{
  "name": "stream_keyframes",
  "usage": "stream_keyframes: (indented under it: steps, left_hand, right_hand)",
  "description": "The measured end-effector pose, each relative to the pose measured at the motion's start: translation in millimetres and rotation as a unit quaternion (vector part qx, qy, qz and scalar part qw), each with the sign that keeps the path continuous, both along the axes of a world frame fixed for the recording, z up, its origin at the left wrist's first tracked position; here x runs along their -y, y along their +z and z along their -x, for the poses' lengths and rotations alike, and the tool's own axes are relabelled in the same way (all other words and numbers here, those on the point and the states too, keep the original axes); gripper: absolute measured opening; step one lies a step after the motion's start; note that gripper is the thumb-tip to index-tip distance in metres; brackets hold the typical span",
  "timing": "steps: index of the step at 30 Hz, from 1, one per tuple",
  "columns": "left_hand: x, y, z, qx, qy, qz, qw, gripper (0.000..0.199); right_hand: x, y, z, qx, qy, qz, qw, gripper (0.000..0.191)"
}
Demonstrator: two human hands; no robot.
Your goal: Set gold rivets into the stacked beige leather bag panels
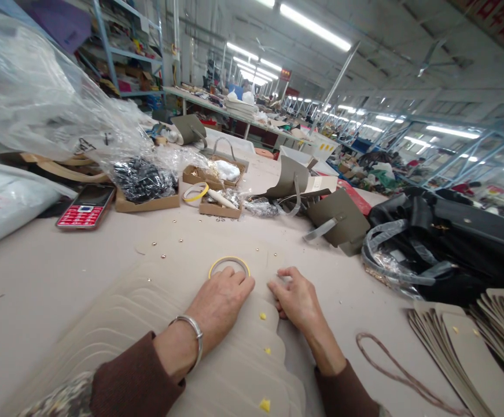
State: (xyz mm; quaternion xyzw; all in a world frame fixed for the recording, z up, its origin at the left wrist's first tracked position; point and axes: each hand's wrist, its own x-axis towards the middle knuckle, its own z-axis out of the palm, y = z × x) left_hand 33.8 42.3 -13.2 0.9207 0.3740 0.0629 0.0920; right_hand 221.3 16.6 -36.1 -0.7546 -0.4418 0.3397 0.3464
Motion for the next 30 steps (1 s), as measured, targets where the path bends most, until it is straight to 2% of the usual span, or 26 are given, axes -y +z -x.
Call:
stream_keyframes:
  steps: [2, 5, 9, 12, 17, 19, 22, 25, 27, 30]
  left_hand:
    - [-1, -0.4, 0, 0.011, 0.002, 0.003, 1.000, 0.020]
    - [-1, -1.8, 0, 0.020, 0.008, 0.012, 1.000, 0.020]
    - [-2, -3.3, 1, 0.017, 0.006, 0.009, 1.000, 0.021]
    - [-3, -2.5, 2, 0.014, -0.003, 0.006, 1.000, 0.021]
    - [-6, 0.2, 6, 0.053, -0.015, -0.001, 0.999, 0.018]
    - [-8, 0.5, 7, 0.076, -0.015, -0.001, 0.997, 0.017]
    - [-12, -1.0, 8, 0.102, -0.014, 0.003, 0.995, 0.017]
    - [-15, -3.7, 10, 0.095, 0.000, 0.004, 0.995, 0.017]
    - [-15, -4.8, 10, 0.077, 0.019, 0.014, 0.997, 0.018]
    - [-14, -3.4, 10, 0.051, 0.039, 0.039, 0.997, 0.021]
  right_hand:
    - [3, -0.1, -3, -0.071, -0.021, -0.015, 0.997, 0.033]
    - [8, -2.2, -7, -0.121, 0.006, -0.044, 0.992, 0.029]
    - [9, -6.0, -4, 0.004, 0.035, -0.046, 0.998, 0.027]
    - [7, -8.2, -1, 0.115, 0.053, -0.081, 0.989, 0.023]
    - [8, -6.6, -5, 0.164, 0.111, -0.137, 0.971, 0.018]
    - [11, -3.3, -8, 0.141, 0.149, -0.123, 0.971, 0.016]
    - [14, 3.1, -13, 0.078, 0.217, -0.061, 0.971, 0.016]
    - [15, 8.2, -17, 0.034, 0.262, -0.028, 0.964, 0.018]
    - [14, 9.1, -18, 0.024, 0.250, -0.033, 0.967, 0.018]
    - [9, 5.4, -18, 0.049, 0.149, -0.095, 0.983, 0.020]
